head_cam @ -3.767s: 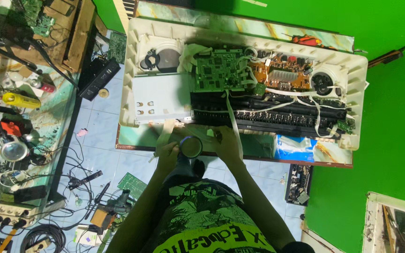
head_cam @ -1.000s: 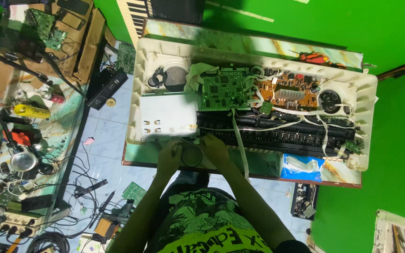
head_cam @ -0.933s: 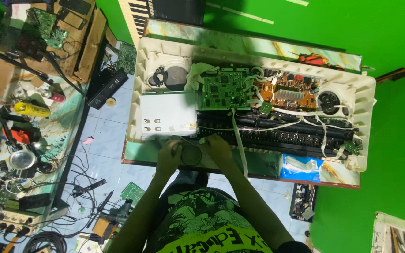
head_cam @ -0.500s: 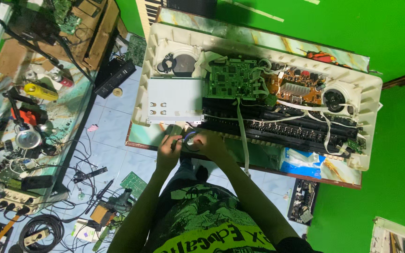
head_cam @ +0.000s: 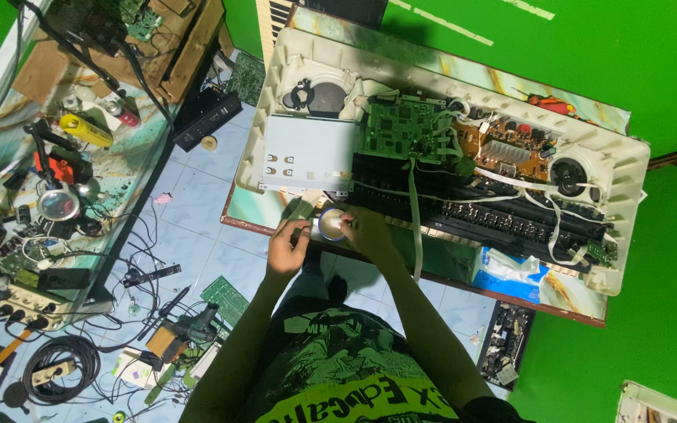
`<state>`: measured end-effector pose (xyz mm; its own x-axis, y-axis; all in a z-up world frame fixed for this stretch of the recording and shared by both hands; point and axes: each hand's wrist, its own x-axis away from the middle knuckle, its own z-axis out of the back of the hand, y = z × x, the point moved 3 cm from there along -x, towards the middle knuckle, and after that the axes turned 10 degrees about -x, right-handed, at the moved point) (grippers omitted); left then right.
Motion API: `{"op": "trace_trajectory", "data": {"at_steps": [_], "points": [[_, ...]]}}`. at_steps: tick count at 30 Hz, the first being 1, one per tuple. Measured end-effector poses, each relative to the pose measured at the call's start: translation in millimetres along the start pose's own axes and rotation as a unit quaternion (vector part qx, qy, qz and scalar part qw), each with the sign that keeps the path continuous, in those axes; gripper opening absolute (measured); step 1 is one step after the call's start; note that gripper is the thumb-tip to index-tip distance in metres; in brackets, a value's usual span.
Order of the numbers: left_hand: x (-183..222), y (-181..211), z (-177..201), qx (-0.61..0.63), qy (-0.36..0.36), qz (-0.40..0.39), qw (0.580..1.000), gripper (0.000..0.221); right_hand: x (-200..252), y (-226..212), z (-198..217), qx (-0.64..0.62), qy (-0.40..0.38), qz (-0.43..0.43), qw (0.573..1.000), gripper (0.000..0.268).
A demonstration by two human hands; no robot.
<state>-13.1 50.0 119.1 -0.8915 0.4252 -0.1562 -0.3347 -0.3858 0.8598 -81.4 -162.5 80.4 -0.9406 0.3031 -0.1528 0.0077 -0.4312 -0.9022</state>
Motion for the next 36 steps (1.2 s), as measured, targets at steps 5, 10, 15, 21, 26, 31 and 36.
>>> {"op": "trace_trajectory", "data": {"at_steps": [5, 10, 15, 21, 26, 31, 36], "points": [[-5, -8, 3, -0.010, -0.018, 0.060, 0.998, 0.017, 8, 22, 8, -0.245, -0.001, -0.240, 0.939, 0.020], [-24, -28, 2, -0.019, -0.023, 0.042, 0.999, 0.017, 10, 18, 7, -0.288, -0.005, -0.283, 0.915, 0.021], [-56, -54, 10, -0.033, -0.051, 0.114, 0.992, 0.018, -3, 0, -1, -0.208, -0.031, -0.225, 0.951, 0.024], [-118, -100, 27, -0.111, 0.081, -0.077, 0.988, 0.033, -36, 6, -20, -0.309, 0.024, -0.261, 0.914, 0.028], [-166, -119, 20, -0.125, -0.055, -0.015, 0.991, 0.047, -66, -7, -43, -0.281, 0.030, -0.278, 0.918, 0.026], [-193, -72, 28, 0.010, -0.129, 0.091, 0.987, 0.059, -90, -14, -56, -0.192, 0.042, -0.263, 0.945, 0.030], [-190, -44, 38, 0.017, -0.088, 0.116, 0.989, 0.060, -93, -19, -52, -0.125, 0.036, -0.239, 0.962, 0.032]]}}
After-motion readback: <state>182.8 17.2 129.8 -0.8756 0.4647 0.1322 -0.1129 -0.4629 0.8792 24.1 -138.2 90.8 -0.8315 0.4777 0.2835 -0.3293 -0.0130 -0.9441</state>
